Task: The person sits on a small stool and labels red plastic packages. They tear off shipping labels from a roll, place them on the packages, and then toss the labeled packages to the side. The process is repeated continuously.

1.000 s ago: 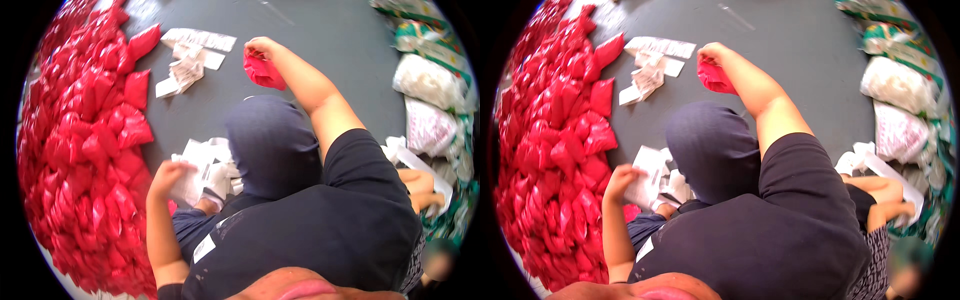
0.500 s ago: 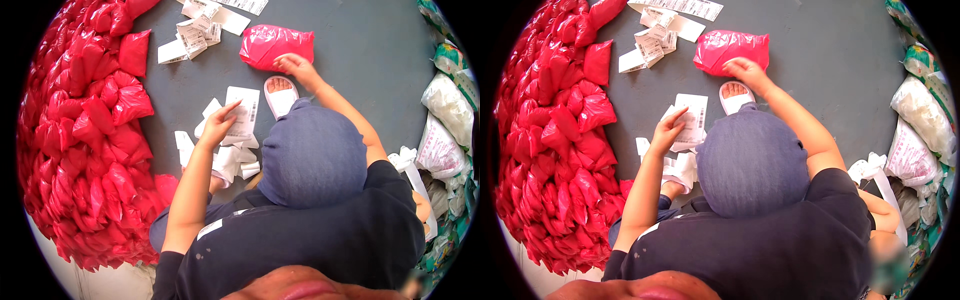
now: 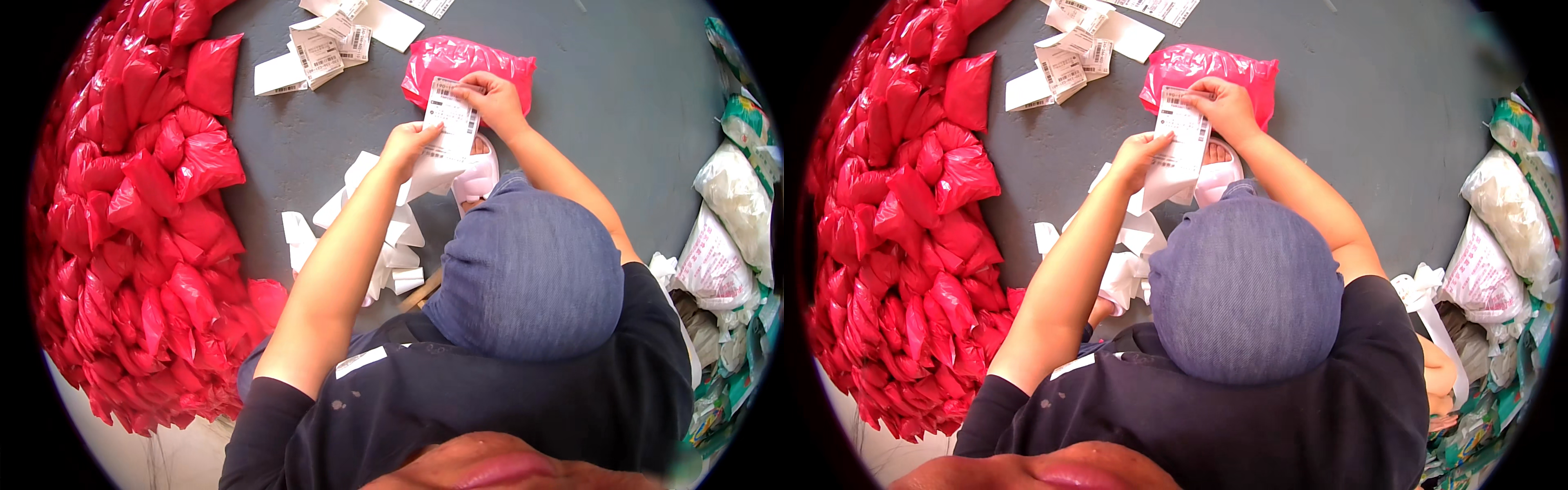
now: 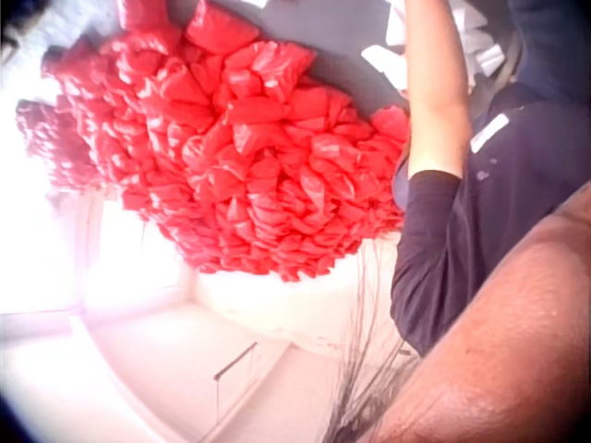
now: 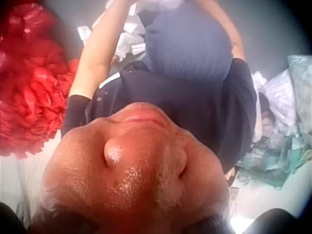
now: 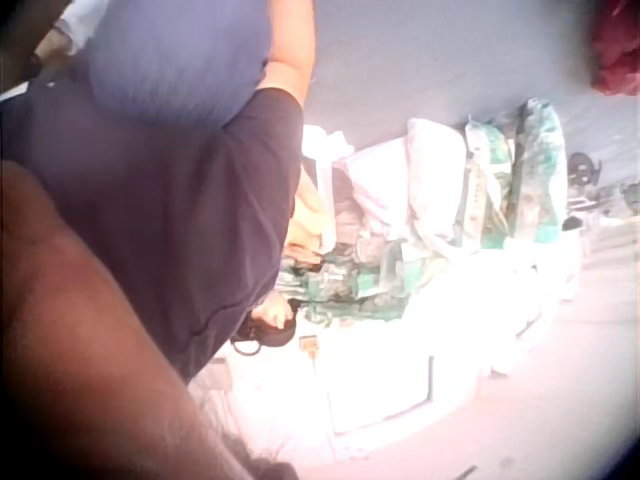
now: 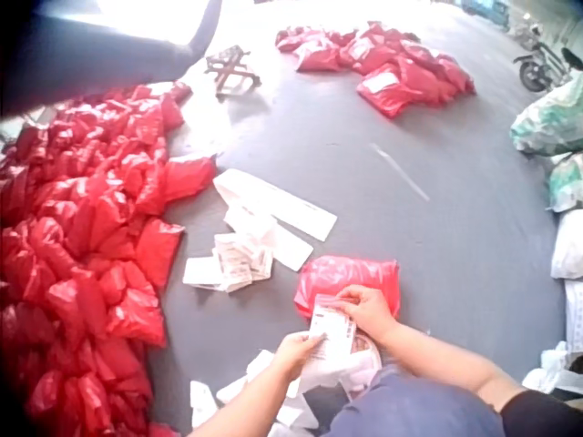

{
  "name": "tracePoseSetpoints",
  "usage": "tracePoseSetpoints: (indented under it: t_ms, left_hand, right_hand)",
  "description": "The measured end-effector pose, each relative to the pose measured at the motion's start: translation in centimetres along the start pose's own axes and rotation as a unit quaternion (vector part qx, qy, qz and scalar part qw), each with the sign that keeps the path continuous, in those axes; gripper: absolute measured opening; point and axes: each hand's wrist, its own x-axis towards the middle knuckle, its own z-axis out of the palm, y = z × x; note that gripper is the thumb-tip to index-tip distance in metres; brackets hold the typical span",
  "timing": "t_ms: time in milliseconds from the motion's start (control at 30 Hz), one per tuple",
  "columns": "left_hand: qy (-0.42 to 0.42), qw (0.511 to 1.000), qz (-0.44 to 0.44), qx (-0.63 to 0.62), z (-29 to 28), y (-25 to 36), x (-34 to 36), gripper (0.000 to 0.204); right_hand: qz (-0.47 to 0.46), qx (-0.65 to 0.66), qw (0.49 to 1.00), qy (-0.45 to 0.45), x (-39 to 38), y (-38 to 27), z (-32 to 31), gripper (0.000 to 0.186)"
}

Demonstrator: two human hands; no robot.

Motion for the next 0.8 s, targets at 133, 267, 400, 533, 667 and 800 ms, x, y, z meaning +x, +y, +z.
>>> tracePoseSetpoints:
  t_ms: [133,267,400,533,667,800]
  left_hand:
    - [0.027,0.996,-0.039,-0.07,1.2,0.1,2.2,0.049]
    - [0.024,0.989,-0.108,-0.097,-1.0,-1.6,3.2,0.064]
    - [0.07,0.979,-0.168,-0.087,-3.6,-5.2,2.4,0.058]
    - [0.062,0.976,-0.197,-0.073,-7.1,-9.9,-0.8,0.058]
    - [0.145,0.953,-0.218,0.152,-12.3,-14.8,-4.3,0.057]
    - [0.09,0.841,-0.184,0.5,-11.5,-9.3,-10.7,0.036]
  right_hand:
    - [-0.095,-0.167,0.978,0.085,4.9,1.0,-2.1,0.013]
    - [-0.153,-0.405,0.884,0.177,9.0,1.8,-3.5,0.015]
    - [-0.101,-0.558,0.814,0.125,10.1,2.5,-4.2,0.028]
    - [-0.217,-0.637,0.721,0.165,9.9,1.4,-3.5,0.053]
    - [-0.157,-0.661,0.732,-0.05,7.2,2.4,0.4,0.084]
    - [-0.225,-0.624,0.748,-0.004,5.9,2.0,-0.5,0.079]
